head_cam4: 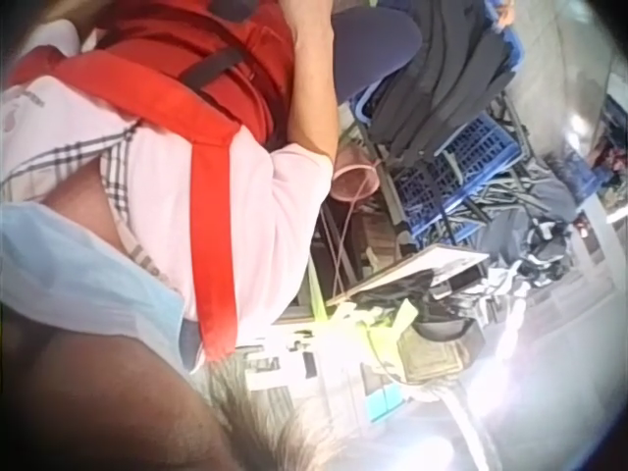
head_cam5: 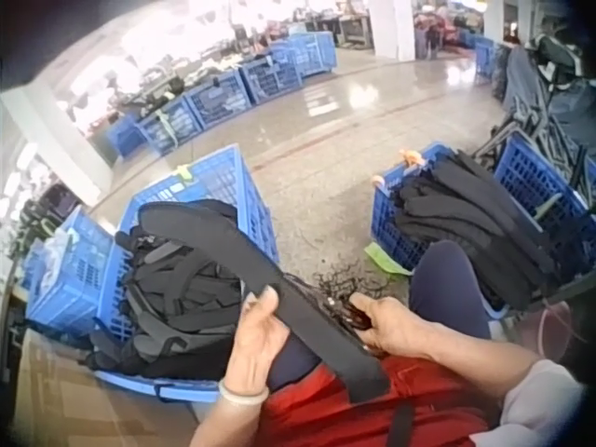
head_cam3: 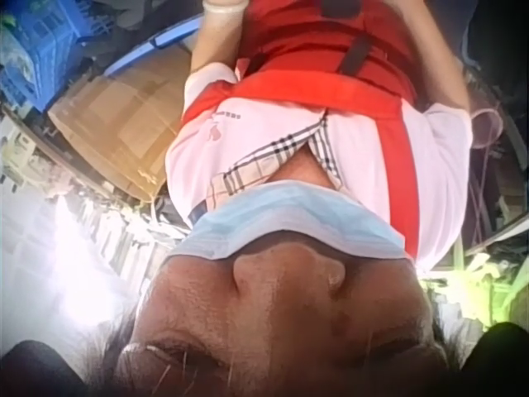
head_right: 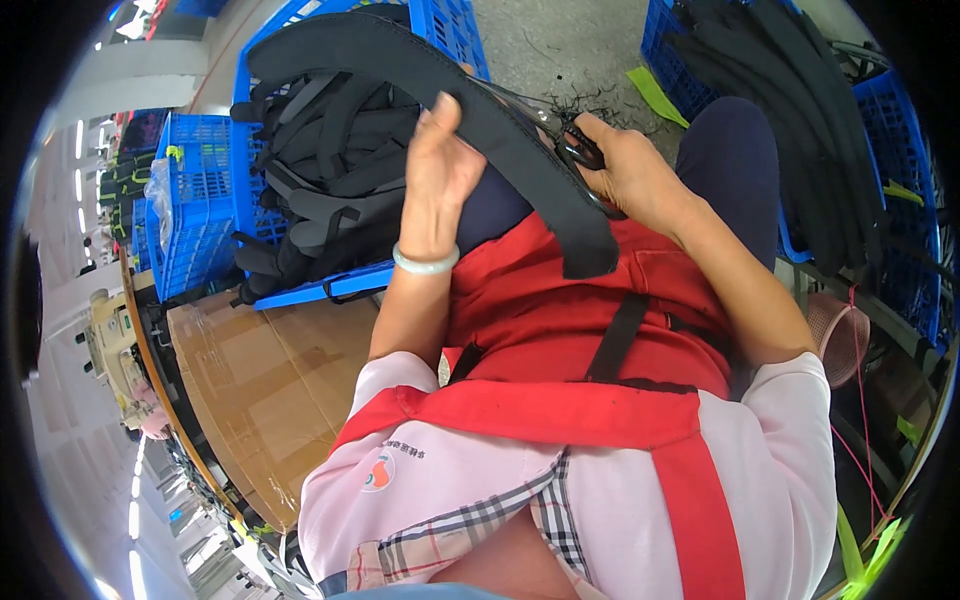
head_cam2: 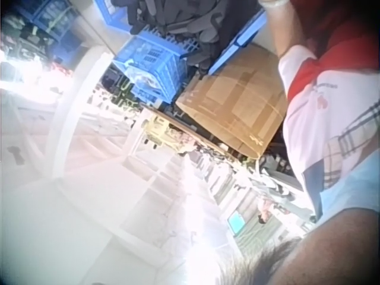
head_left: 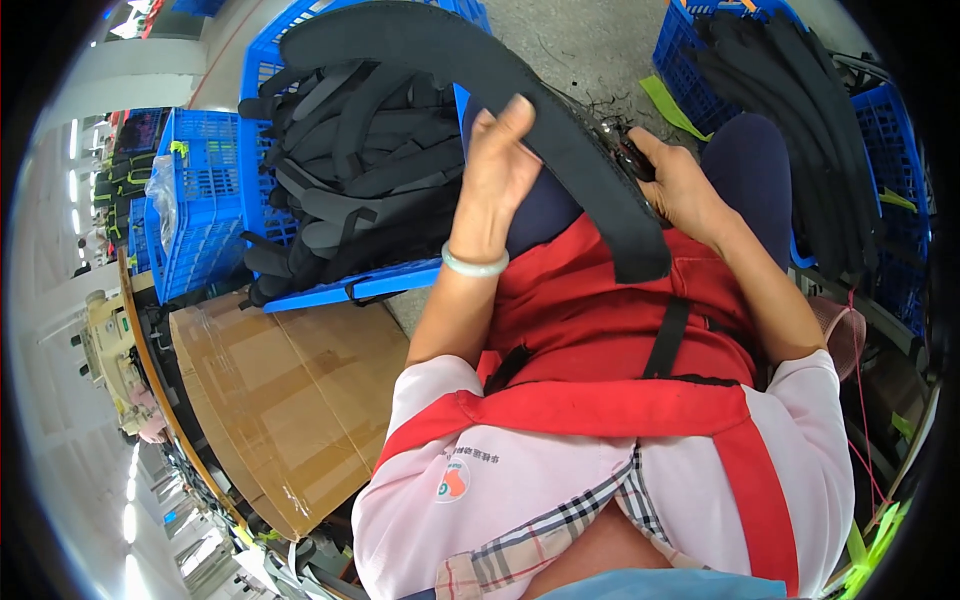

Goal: Trimming excess material from black foam backpack strap components using scissors.

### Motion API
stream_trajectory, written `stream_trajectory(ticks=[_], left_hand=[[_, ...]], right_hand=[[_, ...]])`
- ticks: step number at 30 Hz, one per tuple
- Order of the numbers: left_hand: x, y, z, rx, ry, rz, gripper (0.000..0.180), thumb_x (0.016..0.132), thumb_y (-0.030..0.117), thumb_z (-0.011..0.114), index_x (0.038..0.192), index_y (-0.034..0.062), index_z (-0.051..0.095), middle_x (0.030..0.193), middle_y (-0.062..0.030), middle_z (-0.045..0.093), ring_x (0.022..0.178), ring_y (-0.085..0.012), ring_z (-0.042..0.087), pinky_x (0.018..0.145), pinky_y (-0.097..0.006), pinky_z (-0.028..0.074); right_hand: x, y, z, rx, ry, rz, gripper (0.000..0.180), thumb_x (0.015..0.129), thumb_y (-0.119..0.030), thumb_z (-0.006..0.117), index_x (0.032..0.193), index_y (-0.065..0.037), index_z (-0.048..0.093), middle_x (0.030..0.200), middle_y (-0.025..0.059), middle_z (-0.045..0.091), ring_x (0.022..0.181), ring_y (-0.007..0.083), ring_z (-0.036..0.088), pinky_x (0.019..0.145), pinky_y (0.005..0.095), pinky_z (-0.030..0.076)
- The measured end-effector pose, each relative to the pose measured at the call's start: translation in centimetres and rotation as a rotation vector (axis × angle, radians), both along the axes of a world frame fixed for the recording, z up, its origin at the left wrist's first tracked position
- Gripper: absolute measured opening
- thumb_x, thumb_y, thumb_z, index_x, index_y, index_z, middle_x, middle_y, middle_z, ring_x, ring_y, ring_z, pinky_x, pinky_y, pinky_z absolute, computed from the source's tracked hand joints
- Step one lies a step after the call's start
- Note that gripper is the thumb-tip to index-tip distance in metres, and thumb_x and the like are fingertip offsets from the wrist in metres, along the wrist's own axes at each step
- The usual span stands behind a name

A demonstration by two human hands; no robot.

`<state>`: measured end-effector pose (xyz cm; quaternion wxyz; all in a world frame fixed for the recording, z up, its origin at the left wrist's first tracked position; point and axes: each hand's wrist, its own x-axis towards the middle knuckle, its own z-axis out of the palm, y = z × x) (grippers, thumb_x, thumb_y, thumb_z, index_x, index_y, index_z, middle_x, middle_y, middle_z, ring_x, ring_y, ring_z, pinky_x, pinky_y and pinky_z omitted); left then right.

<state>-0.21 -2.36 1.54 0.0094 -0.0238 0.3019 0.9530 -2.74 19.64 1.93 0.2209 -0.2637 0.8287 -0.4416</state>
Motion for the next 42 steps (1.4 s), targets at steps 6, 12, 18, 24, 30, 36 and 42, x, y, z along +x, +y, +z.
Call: stream_trajectory(ticks=[6,12,18,24,30,36,42], left_hand=[[-0.9,0.0,-0.7,-0.1,0.03,0.024,0.018,0.083,-0.001,0.067,0.1,0.0042,0.065,0.096,-0.0063,0.067,0.091,-0.0192,0.064,0.088,-0.037,0.051],[-0.6,0.4,-0.4,-0.101,0.016,0.078,0.014,0.081,-0.007,0.068,0.089,0.0052,0.068,0.088,-0.0062,0.068,0.08,-0.0168,0.065,0.079,-0.032,0.054],[-0.6,0.3,-0.6,-0.119,0.026,0.067,0.014,0.08,-0.006,0.068,0.089,0.0052,0.068,0.088,-0.006,0.069,0.081,-0.0169,0.066,0.079,-0.032,0.054],[-1.7,-1.0,-0.7,-0.05,0.066,0.01,0.018,0.082,-0.002,0.068,0.099,0.0037,0.067,0.097,-0.0088,0.068,0.091,-0.0199,0.065,0.089,-0.035,0.051],[-1.4,-0.5,-1.4,-0.078,0.084,0.025,0.019,0.083,-0.002,0.067,0.101,0.0023,0.065,0.1,-0.0107,0.067,0.093,-0.02,0.064,0.09,-0.036,0.051],[-1.2,-0.6,-1.4,-0.048,0.066,0.02,0.02,0.083,-0.002,0.066,0.103,0.0028,0.064,0.099,-0.0096,0.067,0.093,-0.0204,0.064,0.089,-0.036,0.051],[-1.2,-0.6,-1.4,-0.018,0.08,0.012,0.018,0.083,-0.002,0.066,0.1,0.0039,0.064,0.098,-0.0081,0.067,0.093,-0.02,0.065,0.089,-0.036,0.052]], right_hand=[[0.1,-0.7,0.2,-0.053,0.027,-0.046,0.035,0.084,-0.018,0.065,0.104,0.001,0.044,0.083,0.0263,0.058,0.081,0.0456,0.054,0.072,0.044,0.044],[-0.5,-0.8,1.1,0.007,0.112,0.038,0.046,0.079,-0.02,0.068,0.109,0.002,0.041,0.09,0.0282,0.058,0.091,0.0481,0.054,0.076,0.0482,0.042],[-0.3,-0.8,1.0,0.001,0.01,-0.004,0.034,0.085,-0.021,0.066,0.099,0.002,0.047,0.077,0.027,0.056,0.078,0.0464,0.055,0.07,0.0436,0.045],[-0.4,-0.5,0.3,0.017,-0.124,-0.041,0.036,0.083,-0.018,0.069,0.101,0.002,0.044,0.076,0.02,0.052,0.067,0.0319,0.041,0.067,0.0336,0.044],[-1.0,-0.4,0.9,-0.022,0.06,0.098,0.043,0.081,-0.028,0.066,0.101,0.001,0.041,0.079,0.0243,0.053,0.074,0.0417,0.053,0.069,0.0431,0.043],[-1.1,-1.0,0.5,-0.047,0.031,0.102,0.04,0.083,-0.026,0.065,0.102,0.001,0.043,0.073,0.0219,0.053,0.069,0.0363,0.054,0.067,0.0418,0.044],[-1.2,-0.8,-0.3,-0.114,-0.009,0.07,0.035,0.09,-0.027,0.063,0.098,0.003,0.047,0.071,0.0202,0.053,0.064,0.0243,0.047,0.064,0.0368,0.044]])
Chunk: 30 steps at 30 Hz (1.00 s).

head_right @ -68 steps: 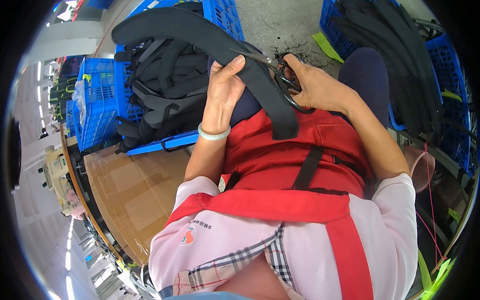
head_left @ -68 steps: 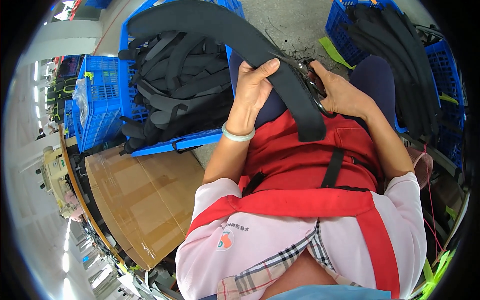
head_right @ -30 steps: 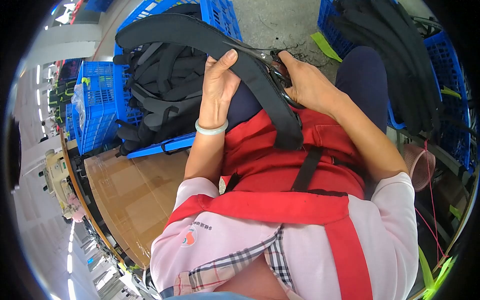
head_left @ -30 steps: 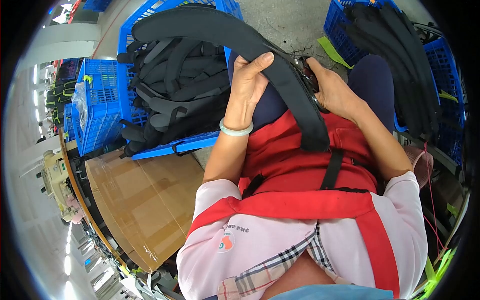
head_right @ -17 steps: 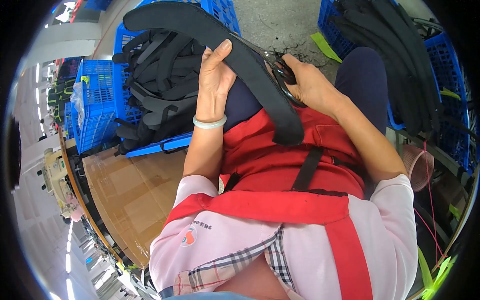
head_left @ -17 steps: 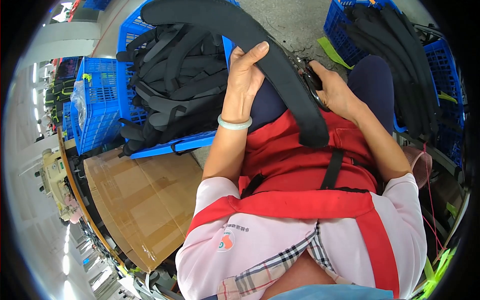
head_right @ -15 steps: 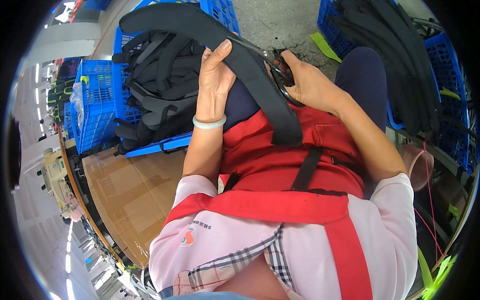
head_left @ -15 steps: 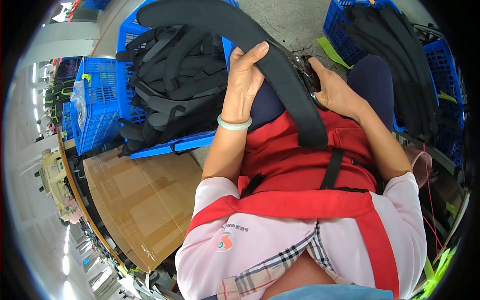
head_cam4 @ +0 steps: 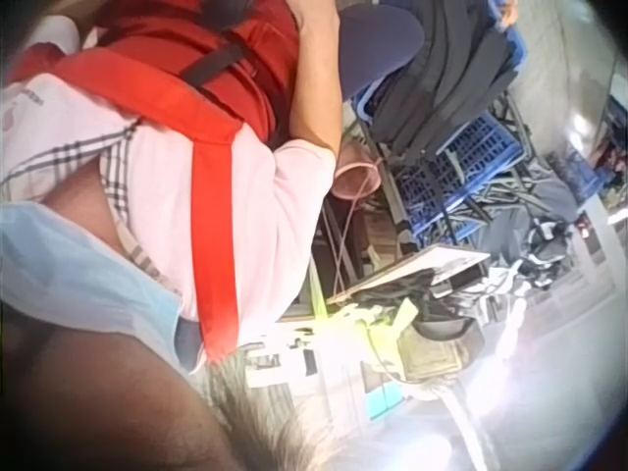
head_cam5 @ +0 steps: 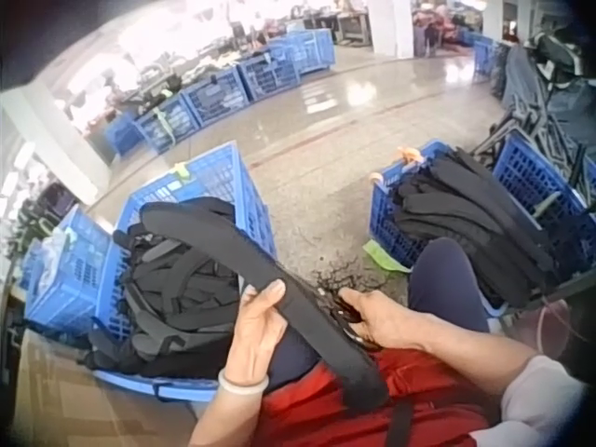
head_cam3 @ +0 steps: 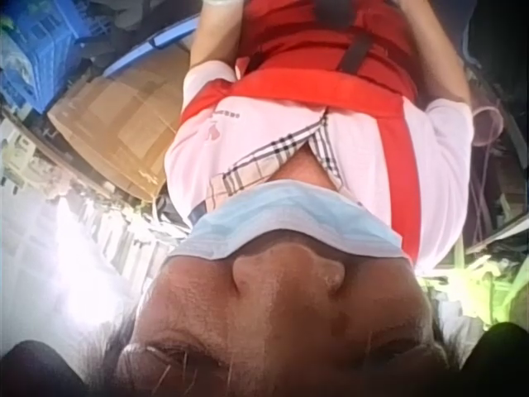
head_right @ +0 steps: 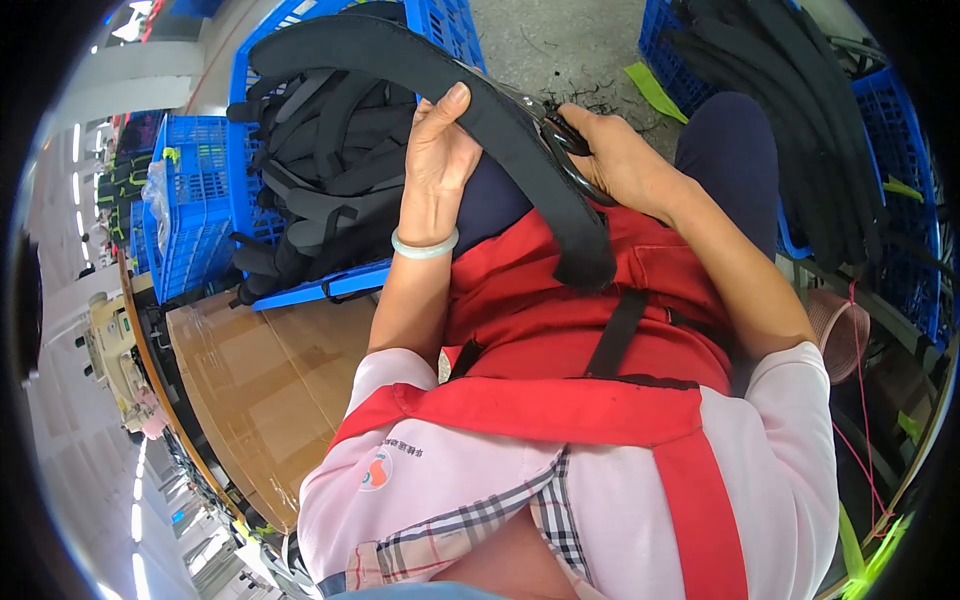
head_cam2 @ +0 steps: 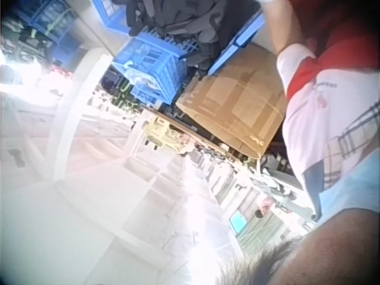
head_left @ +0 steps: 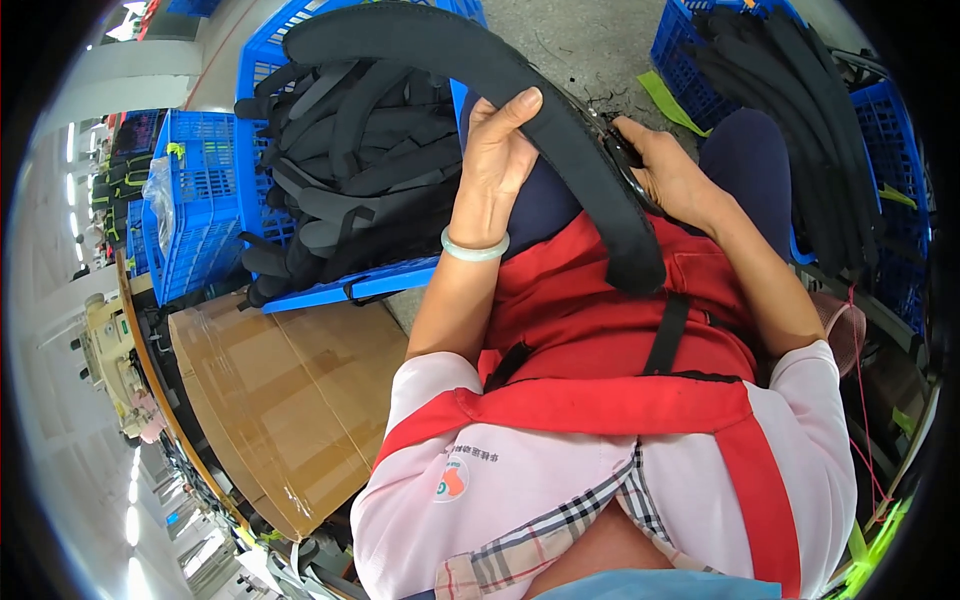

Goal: Trimming excess material from black foam backpack strap components using scissors.

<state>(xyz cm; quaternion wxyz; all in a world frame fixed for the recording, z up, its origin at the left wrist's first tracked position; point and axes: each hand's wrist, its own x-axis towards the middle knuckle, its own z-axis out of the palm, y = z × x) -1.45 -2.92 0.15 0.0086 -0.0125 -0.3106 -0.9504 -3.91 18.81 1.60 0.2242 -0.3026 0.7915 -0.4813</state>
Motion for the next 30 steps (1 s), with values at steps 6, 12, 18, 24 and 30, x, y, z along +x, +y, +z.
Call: stream_trajectory(ticks=[6,12,18,24,30], left_hand=[[0.2,0.1,-0.1,-0.013,-0.017,0.004,0.018,0.084,-0.002,0.066,0.1,0.0045,0.064,0.096,-0.0075,0.068,0.091,-0.0195,0.065,0.088,-0.035,0.052],[0.1,0.3,0.1,-0.016,-0.009,0.0,0.016,0.084,-0.001,0.066,0.099,0.005,0.065,0.096,-0.0069,0.068,0.091,-0.0192,0.065,0.088,-0.035,0.052],[0.1,0.3,-0.1,-0.036,-0.012,0.013,0.017,0.084,-0.002,0.066,0.099,0.0057,0.065,0.096,-0.0059,0.068,0.092,-0.0187,0.065,0.088,-0.035,0.052],[0.4,0.1,0.0,0.009,-0.025,-0.011,0.017,0.083,-0.002,0.066,0.099,0.0058,0.065,0.097,-0.0063,0.068,0.092,-0.0191,0.065,0.089,-0.036,0.052],[0.3,0.3,0.2,-0.013,-0.016,-0.003,0.017,0.083,-0.002,0.066,0.099,0.0054,0.065,0.097,-0.0073,0.068,0.093,-0.0199,0.065,0.089,-0.036,0.052]], right_hand=[[-0.1,0.3,2.0,0.086,0.038,0.038,0.041,0.086,-0.026,0.065,0.109,0.0,0.043,0.082,0.0212,0.057,0.077,0.0358,0.057,0.072,0.0404,0.045],[0.1,0.3,1.6,0.068,0.015,-0.011,0.04,0.082,-0.018,0.063,0.111,0.001,0.042,0.084,0.0232,0.057,0.081,0.0412,0.056,0.073,0.0419,0.044],[-0.4,0.1,1.6,0.137,-0.006,0.008,0.038,0.084,-0.021,0.062,0.109,0.002,0.044,0.078,0.0247,0.057,0.077,0.0426,0.056,0.071,0.0423,0.044],[-0.3,0.1,2.3,0.099,0.107,0.012,0.038,0.084,-0.022,0.063,0.108,0.002,0.043,0.08,0.0271,0.058,0.083,0.0446,0.057,0.074,0.0455,0.043],[-0.7,-0.3,2.5,0.161,0.106,0.034,0.036,0.084,-0.019,0.063,0.105,0.002,0.044,0.08,0.0283,0.058,0.082,0.0468,0.056,0.072,0.0474,0.042]])
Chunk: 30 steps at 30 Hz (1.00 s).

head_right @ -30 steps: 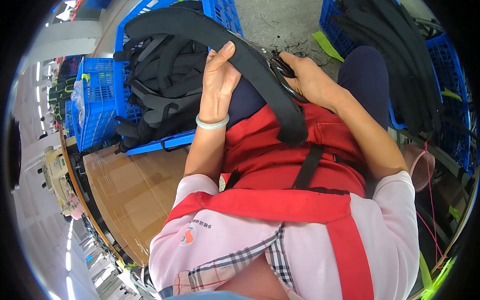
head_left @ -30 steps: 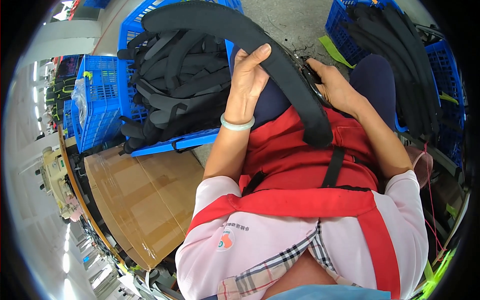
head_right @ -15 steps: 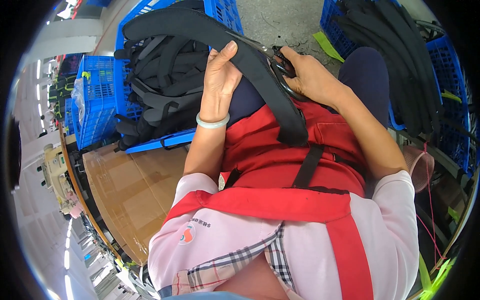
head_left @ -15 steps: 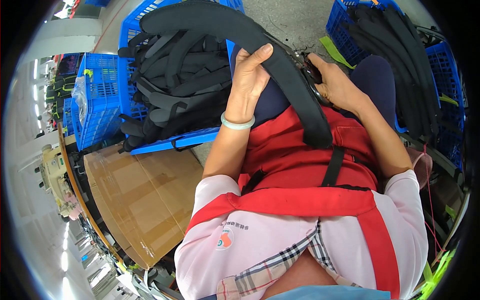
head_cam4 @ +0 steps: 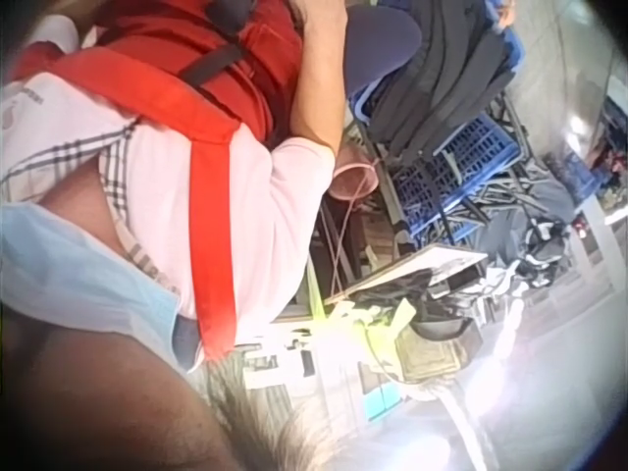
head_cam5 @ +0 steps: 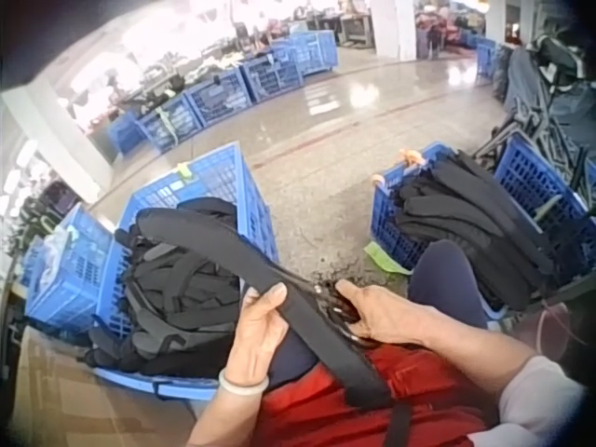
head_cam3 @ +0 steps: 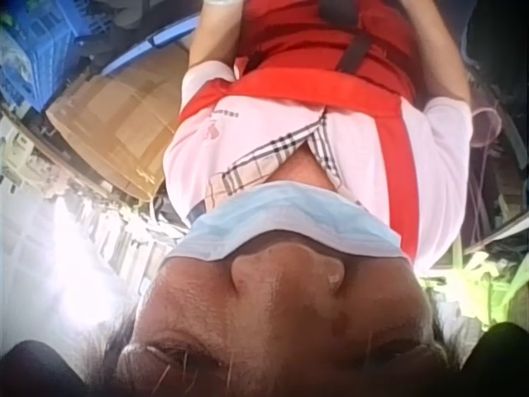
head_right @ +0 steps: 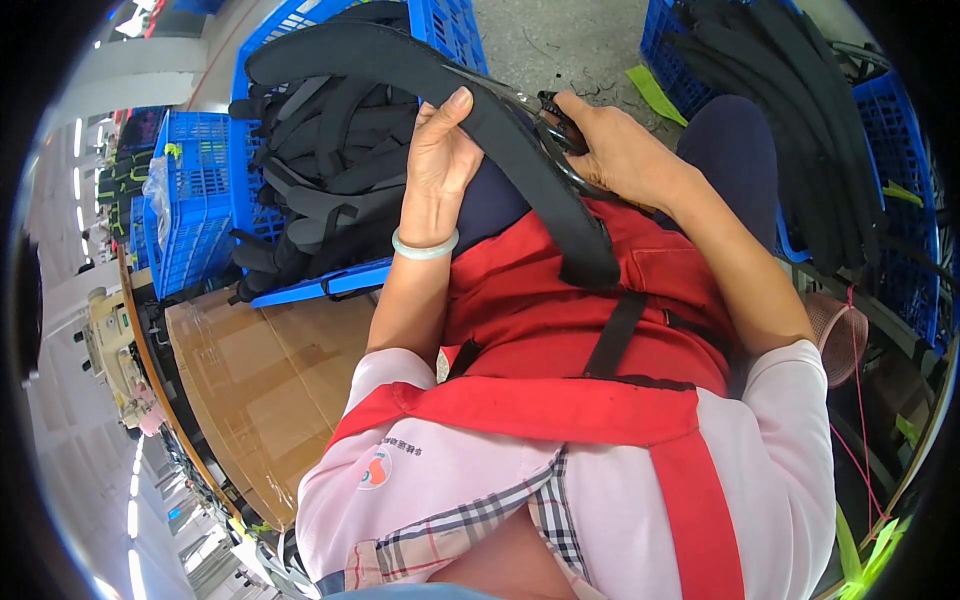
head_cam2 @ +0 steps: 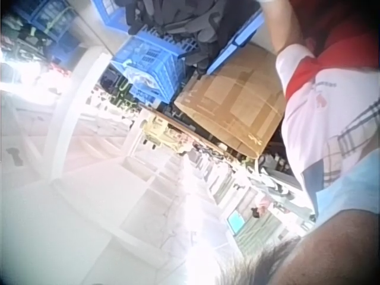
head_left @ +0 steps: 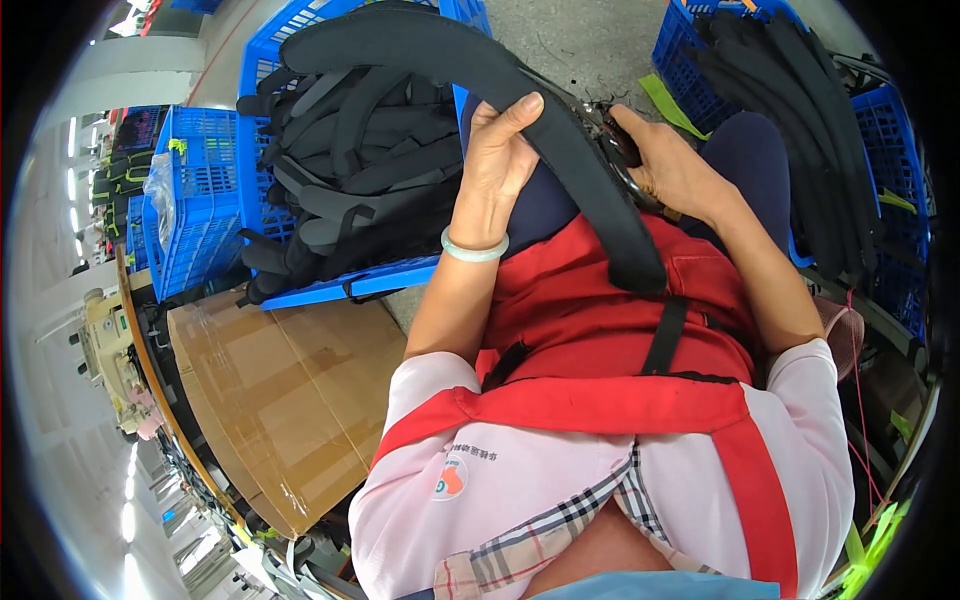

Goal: Trimming excess material from black foam backpack strap components using scissors.

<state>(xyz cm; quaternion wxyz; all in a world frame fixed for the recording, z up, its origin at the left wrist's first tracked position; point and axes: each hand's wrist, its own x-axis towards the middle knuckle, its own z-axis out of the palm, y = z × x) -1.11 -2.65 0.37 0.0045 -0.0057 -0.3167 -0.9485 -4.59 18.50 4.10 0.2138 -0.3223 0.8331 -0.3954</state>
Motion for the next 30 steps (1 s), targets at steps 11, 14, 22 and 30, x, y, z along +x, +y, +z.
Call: stream_trajectory(ticks=[11,14,22,30], left_hand=[[-1.4,-1.4,0.9,-0.011,0.039,0.091,0.017,0.083,-0.003,0.066,0.099,0.0032,0.064,0.096,-0.0089,0.067,0.091,-0.0211,0.065,0.087,-0.037,0.053],[-1.2,-0.3,0.8,-0.078,0.063,0.053,0.018,0.083,-0.003,0.066,0.099,0.0034,0.064,0.096,-0.0082,0.067,0.089,-0.0203,0.066,0.086,-0.036,0.053],[-0.8,-0.2,0.4,-0.005,-0.004,0.027,0.018,0.082,-0.003,0.066,0.099,0.0041,0.065,0.096,-0.0087,0.067,0.092,-0.0207,0.064,0.089,-0.037,0.052],[-0.7,0.7,0.8,-0.049,0.008,0.053,0.017,0.081,-0.004,0.068,0.096,0.0041,0.067,0.095,-0.0066,0.068,0.086,-0.0187,0.066,0.082,-0.033,0.054]], right_hand=[[0.4,0.1,-0.9,-0.038,-0.014,-0.105,0.03,0.087,-0.016,0.062,0.106,0.002,0.047,0.086,0.0295,0.059,0.084,0.047,0.055,0.07,0.0453,0.043],[0.4,-0.5,-0.9,-0.104,0.006,-0.098,0.032,0.087,-0.017,0.062,0.107,0.003,0.047,0.087,0.0291,0.06,0.086,0.0467,0.056,0.072,0.0447,0.044],[-0.8,-0.5,-0.9,-0.078,-0.05,-0.018,0.037,0.088,-0.023,0.063,0.108,0.004,0.049,0.088,0.0297,0.06,0.088,0.0477,0.056,0.073,0.0438,0.045],[-1.4,-0.3,-1.2,-0.133,-0.051,-0.024,0.036,0.087,-0.025,0.064,0.104,0.003,0.05,0.081,0.0285,0.058,0.08,0.0474,0.054,0.071,0.0435,0.045]])
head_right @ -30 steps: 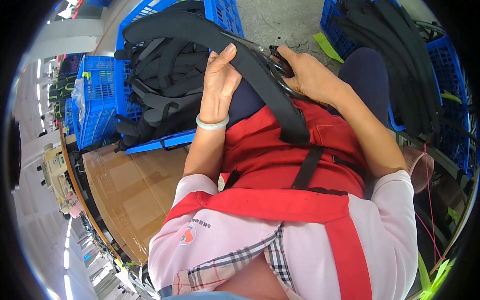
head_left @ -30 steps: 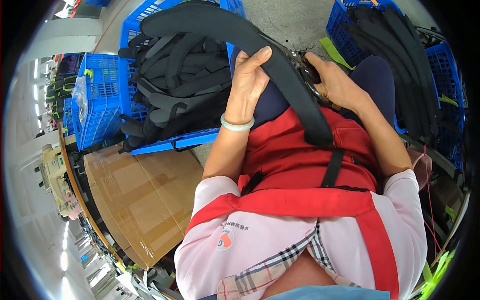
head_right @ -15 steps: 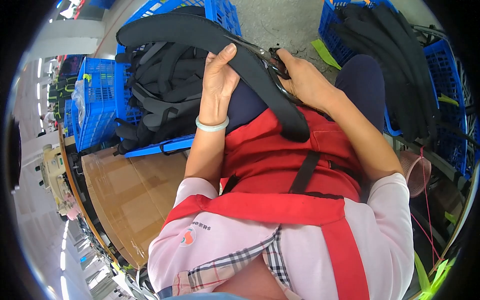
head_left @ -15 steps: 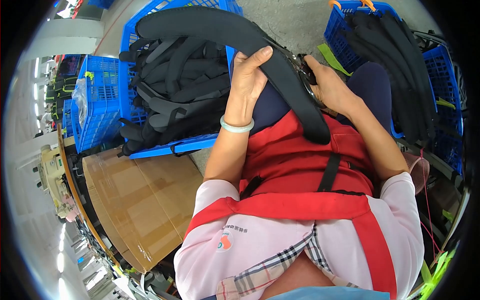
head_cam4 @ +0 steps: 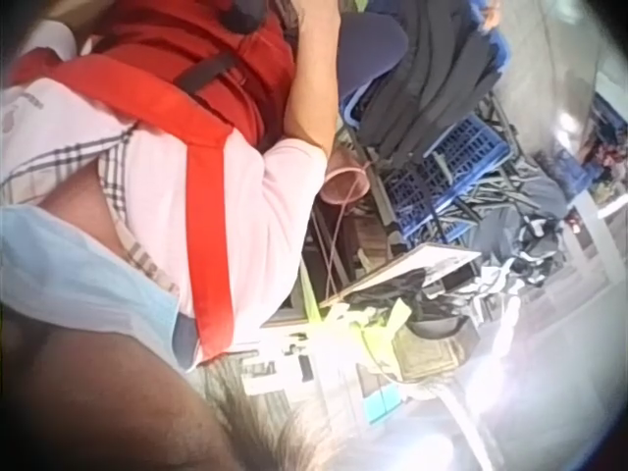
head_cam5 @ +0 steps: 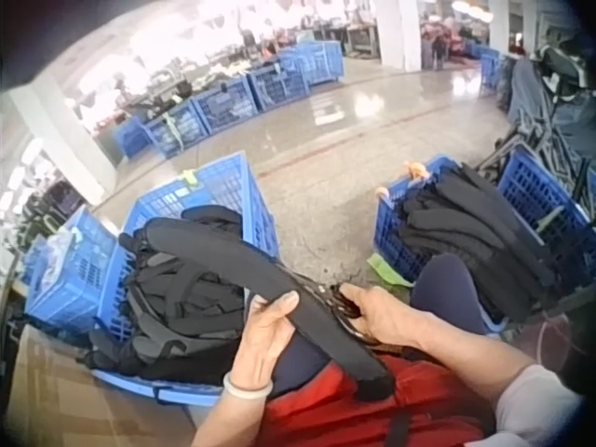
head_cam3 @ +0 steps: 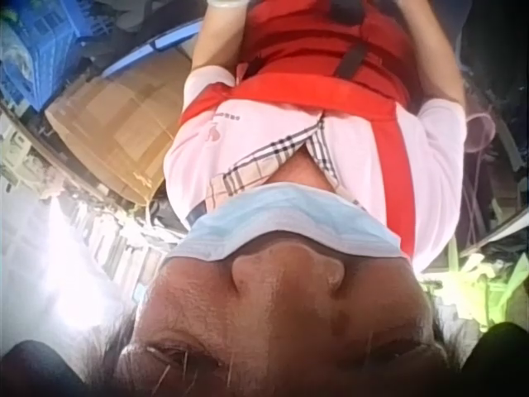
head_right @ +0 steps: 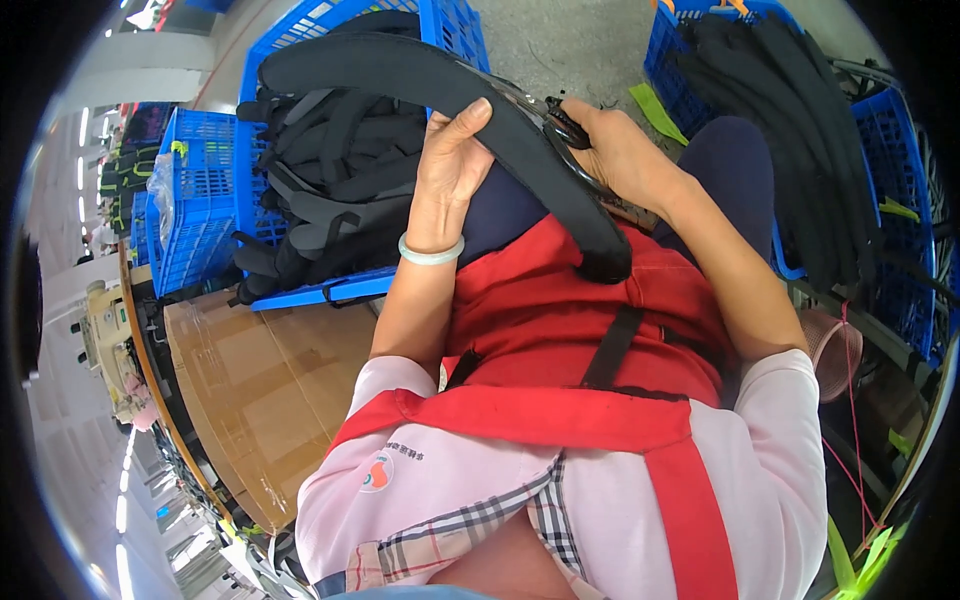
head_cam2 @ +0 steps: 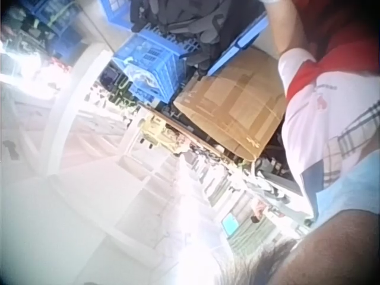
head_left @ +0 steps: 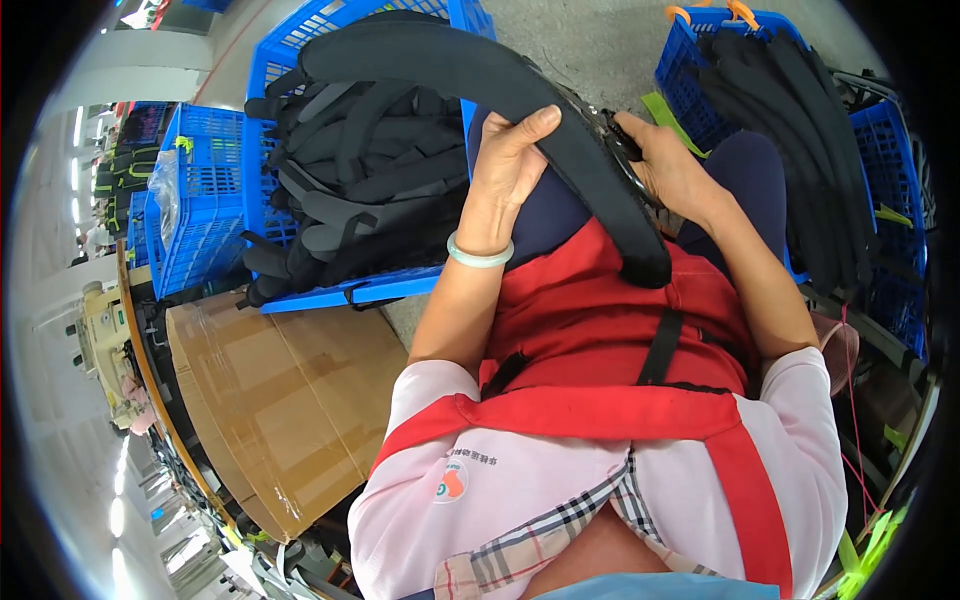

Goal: Trimming excess material from black foam backpack strap components using scissors.

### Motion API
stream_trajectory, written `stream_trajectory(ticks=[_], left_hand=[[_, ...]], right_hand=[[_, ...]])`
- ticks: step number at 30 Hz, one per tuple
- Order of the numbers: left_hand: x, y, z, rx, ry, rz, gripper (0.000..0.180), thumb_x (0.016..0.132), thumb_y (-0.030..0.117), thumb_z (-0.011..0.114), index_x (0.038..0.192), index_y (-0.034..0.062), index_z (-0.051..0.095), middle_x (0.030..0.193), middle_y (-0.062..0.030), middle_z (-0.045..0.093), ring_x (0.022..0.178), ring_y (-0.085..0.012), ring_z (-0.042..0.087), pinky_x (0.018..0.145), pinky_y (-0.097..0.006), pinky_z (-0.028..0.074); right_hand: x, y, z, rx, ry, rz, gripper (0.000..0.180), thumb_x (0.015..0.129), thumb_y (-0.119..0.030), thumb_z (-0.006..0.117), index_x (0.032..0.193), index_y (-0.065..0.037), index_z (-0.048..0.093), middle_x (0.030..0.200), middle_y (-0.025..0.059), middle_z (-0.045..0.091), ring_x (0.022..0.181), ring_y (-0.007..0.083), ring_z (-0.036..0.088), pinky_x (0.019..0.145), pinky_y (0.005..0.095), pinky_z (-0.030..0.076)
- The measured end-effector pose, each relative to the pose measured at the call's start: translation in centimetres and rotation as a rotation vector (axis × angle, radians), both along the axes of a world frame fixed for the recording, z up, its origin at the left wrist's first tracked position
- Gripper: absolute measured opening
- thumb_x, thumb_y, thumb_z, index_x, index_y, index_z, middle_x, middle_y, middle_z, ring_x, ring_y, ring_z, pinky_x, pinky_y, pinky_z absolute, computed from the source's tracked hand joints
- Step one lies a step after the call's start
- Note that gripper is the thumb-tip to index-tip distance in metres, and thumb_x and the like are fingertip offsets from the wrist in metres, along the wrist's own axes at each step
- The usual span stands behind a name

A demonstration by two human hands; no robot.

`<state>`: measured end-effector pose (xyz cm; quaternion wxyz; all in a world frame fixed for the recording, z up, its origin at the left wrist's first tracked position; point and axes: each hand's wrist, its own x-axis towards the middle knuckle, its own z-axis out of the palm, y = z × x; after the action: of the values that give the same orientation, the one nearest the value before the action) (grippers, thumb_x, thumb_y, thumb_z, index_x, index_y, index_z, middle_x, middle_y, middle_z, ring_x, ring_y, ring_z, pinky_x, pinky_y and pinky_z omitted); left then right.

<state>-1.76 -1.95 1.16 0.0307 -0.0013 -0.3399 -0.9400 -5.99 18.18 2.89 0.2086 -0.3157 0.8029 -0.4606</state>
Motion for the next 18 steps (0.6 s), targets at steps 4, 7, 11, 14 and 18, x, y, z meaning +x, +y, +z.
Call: stream_trajectory(ticks=[4,7,11,14,18], left_hand=[[-0.7,-1.4,0.9,0.043,0.021,0.046,0.02,0.082,-0.004,0.066,0.1,0.0049,0.064,0.097,-0.0077,0.067,0.093,-0.0206,0.065,0.089,-0.038,0.052],[-0.7,-1.2,0.7,-0.037,0.053,0.075,0.022,0.081,-0.005,0.067,0.099,0.007,0.064,0.094,-0.005,0.067,0.09,-0.0185,0.065,0.088,-0.036,0.053],[-0.3,-0.5,0.9,0.016,-0.023,0.116,0.017,0.08,-0.006,0.068,0.092,0.0062,0.065,0.088,-0.0039,0.066,0.082,-0.0156,0.065,0.078,-0.031,0.054],[-0.2,-0.3,0.8,0.023,-0.042,0.114,0.018,0.081,-0.006,0.067,0.093,0.0067,0.065,0.088,-0.0039,0.066,0.082,-0.0157,0.065,0.079,-0.031,0.054],[-0.2,-0.2,0.6,0.036,-0.039,0.094,0.018,0.081,-0.005,0.067,0.094,0.0067,0.065,0.089,-0.0043,0.066,0.084,-0.0158,0.065,0.08,-0.031,0.053]], right_hand=[[0.1,0.3,-0.5,0.059,0.082,-0.016,0.035,0.088,-0.024,0.064,0.106,0.003,0.048,0.079,0.0268,0.058,0.078,0.0449,0.056,0.069,0.0427,0.045],[-0.7,1.0,-0.6,0.026,0.139,0.029,0.034,0.089,-0.022,0.063,0.108,0.002,0.048,0.082,0.0199,0.055,0.074,0.0306,0.052,0.068,0.0364,0.044],[-2.0,2.0,2.7,0.193,0.032,0.195,0.044,0.088,-0.033,0.066,0.109,0.0,0.047,0.082,0.0122,0.049,0.073,0.0199,0.045,0.067,0.0326,0.041],[-0.9,2.1,2.1,0.108,-0.039,0.187,0.064,0.078,-0.045,0.074,0.112,0.001,0.046,0.086,0.0127,0.052,0.079,0.0216,0.051,0.072,0.0334,0.043],[0.9,0.7,1.8,0.133,-0.002,0.046,0.077,0.073,-0.053,0.075,0.113,0.005,0.044,0.087,0.0247,0.059,0.086,0.0407,0.061,0.076,0.043,0.045]])
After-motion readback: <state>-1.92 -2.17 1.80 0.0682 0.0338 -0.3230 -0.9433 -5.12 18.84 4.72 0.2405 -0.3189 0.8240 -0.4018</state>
